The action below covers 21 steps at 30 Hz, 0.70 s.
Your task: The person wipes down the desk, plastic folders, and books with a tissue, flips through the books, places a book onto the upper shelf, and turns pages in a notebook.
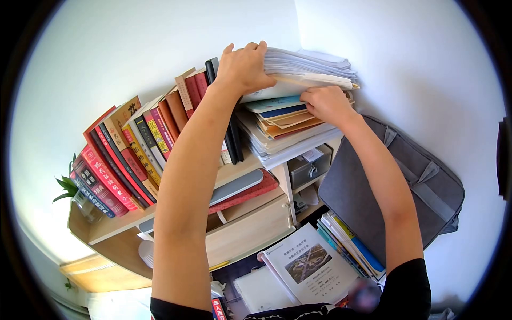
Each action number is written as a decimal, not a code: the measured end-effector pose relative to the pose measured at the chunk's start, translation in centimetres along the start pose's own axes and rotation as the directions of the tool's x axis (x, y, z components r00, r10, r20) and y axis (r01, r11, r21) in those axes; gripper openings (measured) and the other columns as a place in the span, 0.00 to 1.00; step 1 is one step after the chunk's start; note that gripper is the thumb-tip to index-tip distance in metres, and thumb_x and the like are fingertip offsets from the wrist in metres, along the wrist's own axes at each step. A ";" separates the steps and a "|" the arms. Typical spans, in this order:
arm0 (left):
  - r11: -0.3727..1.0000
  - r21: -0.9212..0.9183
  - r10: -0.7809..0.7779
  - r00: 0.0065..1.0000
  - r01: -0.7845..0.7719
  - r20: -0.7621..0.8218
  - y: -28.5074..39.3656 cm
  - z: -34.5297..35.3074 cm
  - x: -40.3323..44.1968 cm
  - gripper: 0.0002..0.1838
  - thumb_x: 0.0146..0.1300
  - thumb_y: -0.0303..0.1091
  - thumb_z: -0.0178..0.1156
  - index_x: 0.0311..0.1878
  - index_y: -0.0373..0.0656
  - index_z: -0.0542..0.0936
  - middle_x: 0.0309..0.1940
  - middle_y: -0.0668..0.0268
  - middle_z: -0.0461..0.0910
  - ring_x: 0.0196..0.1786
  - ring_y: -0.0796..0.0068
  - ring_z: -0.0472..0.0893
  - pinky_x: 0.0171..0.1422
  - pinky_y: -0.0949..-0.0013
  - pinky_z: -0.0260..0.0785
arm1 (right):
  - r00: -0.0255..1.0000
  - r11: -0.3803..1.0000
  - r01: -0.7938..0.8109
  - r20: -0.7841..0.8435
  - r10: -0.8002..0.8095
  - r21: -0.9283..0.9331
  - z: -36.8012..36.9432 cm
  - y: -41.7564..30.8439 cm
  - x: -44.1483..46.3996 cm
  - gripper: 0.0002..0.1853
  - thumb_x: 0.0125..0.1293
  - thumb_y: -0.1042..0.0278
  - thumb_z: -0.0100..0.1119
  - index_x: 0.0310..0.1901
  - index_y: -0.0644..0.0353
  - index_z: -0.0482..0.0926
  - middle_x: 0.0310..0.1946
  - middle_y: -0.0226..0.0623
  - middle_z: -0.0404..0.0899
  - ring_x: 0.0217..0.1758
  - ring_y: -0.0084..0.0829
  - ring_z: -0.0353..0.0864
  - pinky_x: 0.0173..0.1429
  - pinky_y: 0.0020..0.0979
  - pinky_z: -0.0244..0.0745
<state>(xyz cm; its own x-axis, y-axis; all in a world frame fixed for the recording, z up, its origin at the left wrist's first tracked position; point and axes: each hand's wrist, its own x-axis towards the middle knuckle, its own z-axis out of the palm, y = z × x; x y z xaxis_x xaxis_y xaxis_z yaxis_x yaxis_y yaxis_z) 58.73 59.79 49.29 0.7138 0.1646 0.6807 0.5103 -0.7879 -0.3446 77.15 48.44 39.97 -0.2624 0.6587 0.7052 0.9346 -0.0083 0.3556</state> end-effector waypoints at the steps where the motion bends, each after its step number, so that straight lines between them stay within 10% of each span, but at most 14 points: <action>1: 1.000 -0.005 0.007 1.000 -0.007 -0.020 -0.1 0.2 0.0 0.44 0.42 0.52 0.61 0.63 0.37 0.64 0.53 0.54 0.74 0.52 0.59 0.76 0.70 0.53 0.52 | 1.000 0.999 -0.028 -0.014 0.028 -0.023 0.1 -0.2 0.0 0.03 0.50 0.70 0.56 0.26 0.57 0.78 0.24 0.35 0.79 0.31 0.37 0.80 0.34 0.37 0.75; 21: 1.000 0.001 0.003 1.000 -0.003 -0.010 0.1 0.2 -0.3 0.40 0.44 0.51 0.62 0.59 0.36 0.67 0.51 0.54 0.74 0.53 0.59 0.76 0.67 0.53 0.56 | 0.948 0.986 -0.166 -0.270 0.167 0.025 -0.6 -1.1 -0.8 0.03 0.57 0.66 0.56 0.32 0.53 0.76 0.28 0.32 0.78 0.34 0.36 0.79 0.34 0.35 0.74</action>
<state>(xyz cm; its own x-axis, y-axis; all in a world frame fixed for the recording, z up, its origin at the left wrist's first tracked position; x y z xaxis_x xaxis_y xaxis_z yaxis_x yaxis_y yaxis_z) 58.65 59.74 48.91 0.7109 0.1564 0.6857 0.5084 -0.7879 -0.3474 76.22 47.46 39.34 -0.1578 0.4206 0.8934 0.9709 -0.0991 0.2181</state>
